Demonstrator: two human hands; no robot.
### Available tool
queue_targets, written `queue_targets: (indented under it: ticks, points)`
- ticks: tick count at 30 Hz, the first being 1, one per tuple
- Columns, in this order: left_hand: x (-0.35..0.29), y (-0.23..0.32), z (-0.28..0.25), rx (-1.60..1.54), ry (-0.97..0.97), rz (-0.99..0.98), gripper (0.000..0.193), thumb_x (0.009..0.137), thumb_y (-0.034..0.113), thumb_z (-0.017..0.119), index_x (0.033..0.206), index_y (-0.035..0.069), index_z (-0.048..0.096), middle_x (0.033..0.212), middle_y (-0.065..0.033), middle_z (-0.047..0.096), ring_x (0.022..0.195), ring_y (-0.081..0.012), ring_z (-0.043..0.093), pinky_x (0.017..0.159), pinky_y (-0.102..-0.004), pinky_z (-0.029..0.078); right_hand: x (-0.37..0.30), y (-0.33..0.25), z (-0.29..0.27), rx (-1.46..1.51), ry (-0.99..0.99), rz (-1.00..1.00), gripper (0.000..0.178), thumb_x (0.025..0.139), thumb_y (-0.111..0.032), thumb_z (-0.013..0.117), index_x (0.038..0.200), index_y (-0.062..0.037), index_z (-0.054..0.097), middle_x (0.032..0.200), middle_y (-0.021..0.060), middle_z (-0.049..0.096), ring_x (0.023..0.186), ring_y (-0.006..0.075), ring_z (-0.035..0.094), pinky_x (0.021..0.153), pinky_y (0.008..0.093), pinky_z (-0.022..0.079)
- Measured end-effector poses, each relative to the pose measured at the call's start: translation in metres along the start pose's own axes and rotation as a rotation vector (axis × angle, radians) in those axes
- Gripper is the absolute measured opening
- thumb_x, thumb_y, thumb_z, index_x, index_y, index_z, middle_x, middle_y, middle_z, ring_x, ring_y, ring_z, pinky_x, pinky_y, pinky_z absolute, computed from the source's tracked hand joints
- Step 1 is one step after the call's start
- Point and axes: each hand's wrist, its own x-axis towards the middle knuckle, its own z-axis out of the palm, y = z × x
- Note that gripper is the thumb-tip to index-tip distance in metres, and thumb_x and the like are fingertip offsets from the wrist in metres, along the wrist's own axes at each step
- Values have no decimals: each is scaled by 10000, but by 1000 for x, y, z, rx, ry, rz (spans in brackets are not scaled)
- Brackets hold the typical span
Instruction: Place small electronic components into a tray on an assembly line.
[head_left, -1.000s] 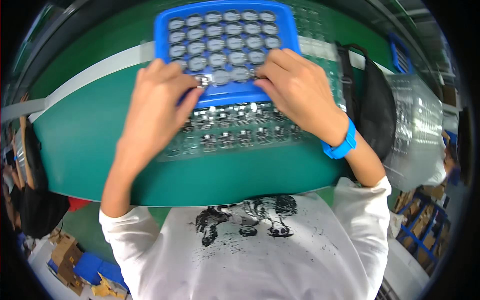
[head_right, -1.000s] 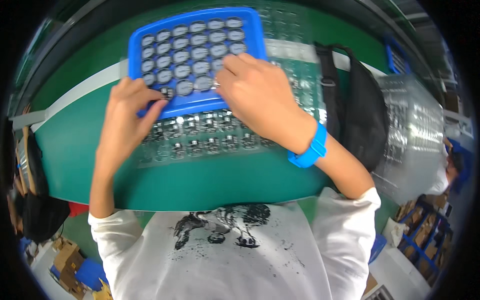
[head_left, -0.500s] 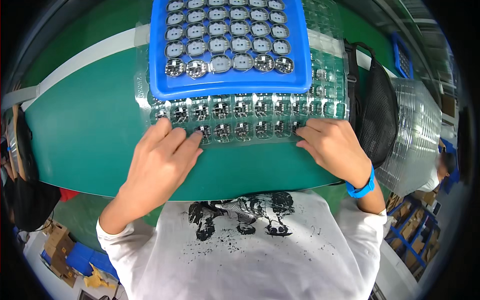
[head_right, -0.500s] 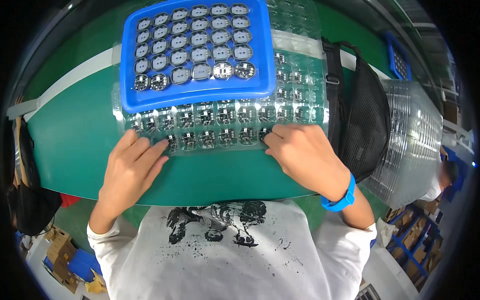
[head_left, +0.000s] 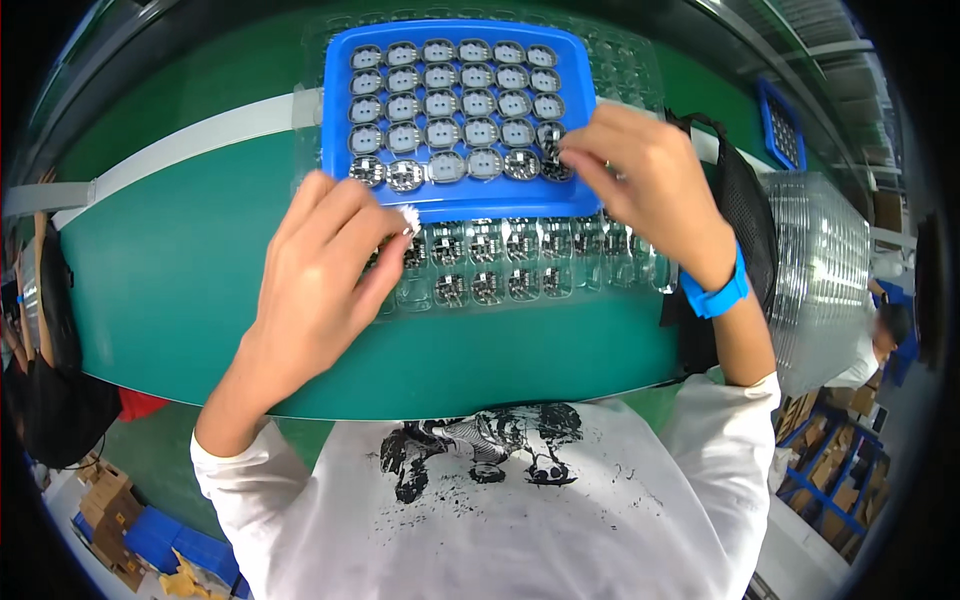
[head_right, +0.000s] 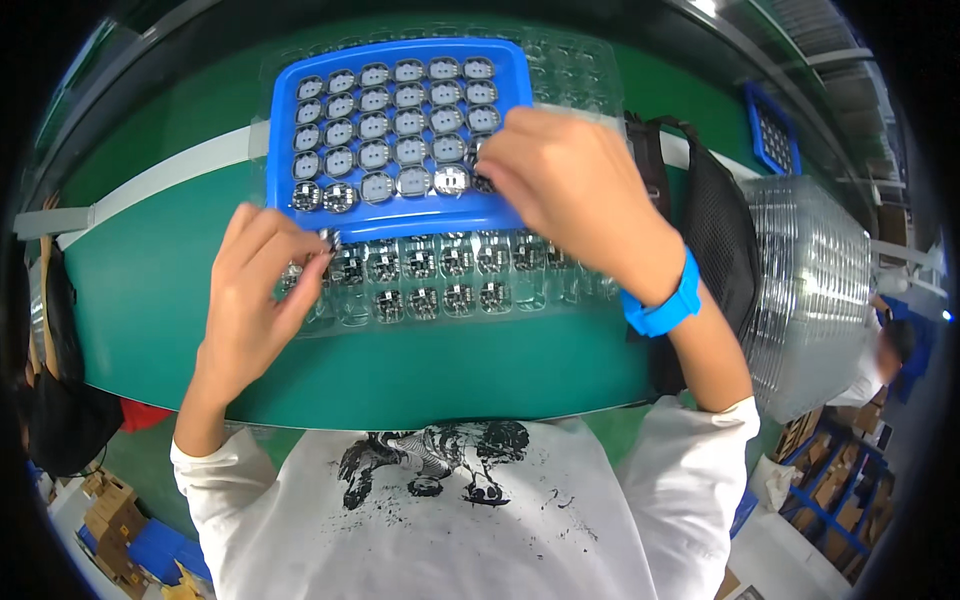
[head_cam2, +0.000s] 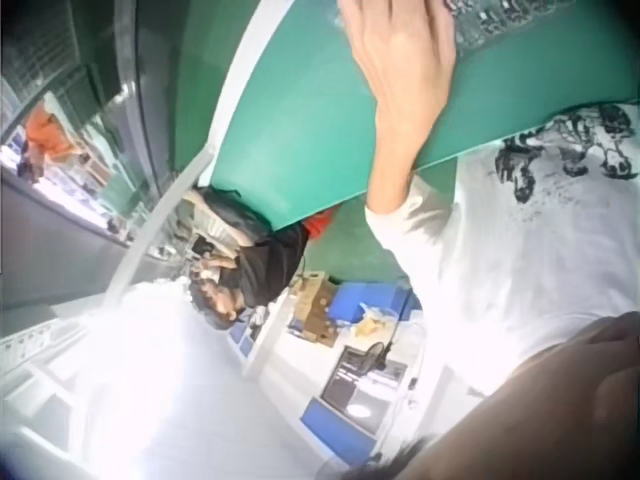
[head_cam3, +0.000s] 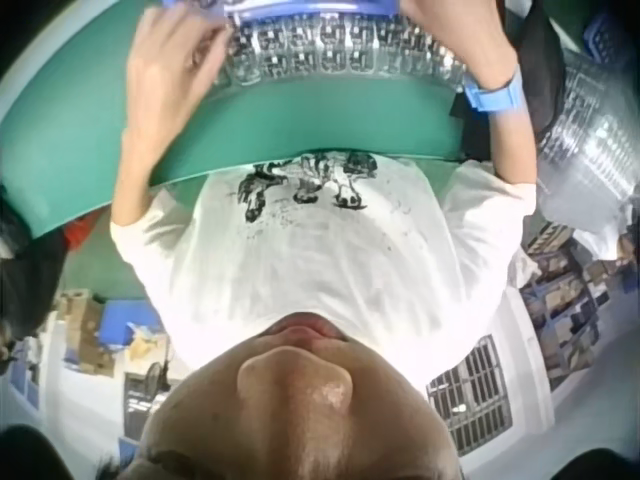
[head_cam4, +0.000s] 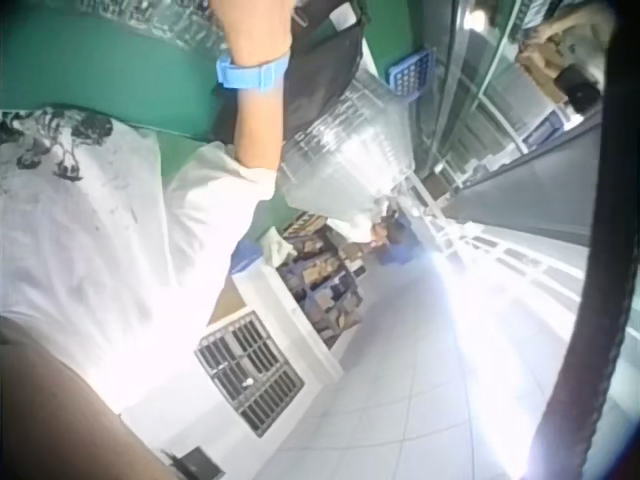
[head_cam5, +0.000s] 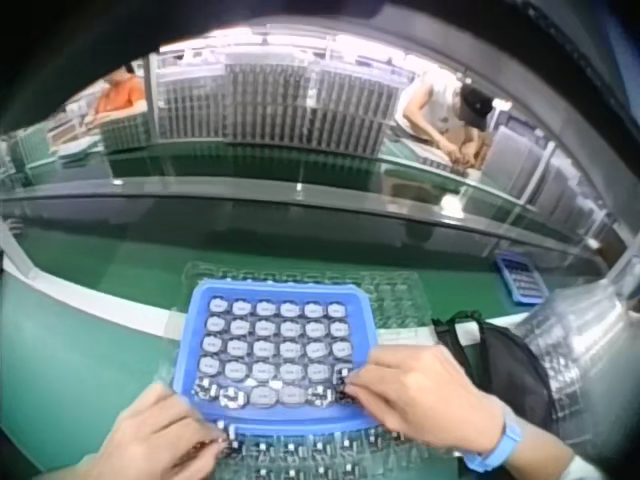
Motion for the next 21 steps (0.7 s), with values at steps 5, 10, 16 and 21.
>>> queue_targets:
  ticks: [5,10,16,21]
  points:
    - [24,-10,25,7,167,38,124,737,10,729,841,24,662,804,-64,541,791,-262,494,697,-374,421,11,-26,15,51,-15,-29,65,774,-25,703,833,-12,679,719,105,568,623,289,583,540,375,457]
    - [33,-16,36,49,173,44,71,767,62,723,820,41,680,796,-44,525,806,-241,476,727,-369,384,21,-28,26,29,-7,-74,72,782,-82,703,822,-25,682,681,84,536,614,273,574,523,391,449]
    - [35,-16,42,60,143,57,62,765,81,725,812,52,697,782,-26,529,805,-233,472,719,-366,363,19,-20,39,99,-24,-72,67,758,-71,708,798,-25,681,680,83,533,615,266,556,527,385,439]
    - [34,-17,43,103,119,63,56,752,76,725,779,47,686,774,-23,529,809,-229,473,725,-369,362,18,-19,42,109,-13,-81,75,740,-62,714,793,-19,681,681,82,531,656,262,553,560,389,447]
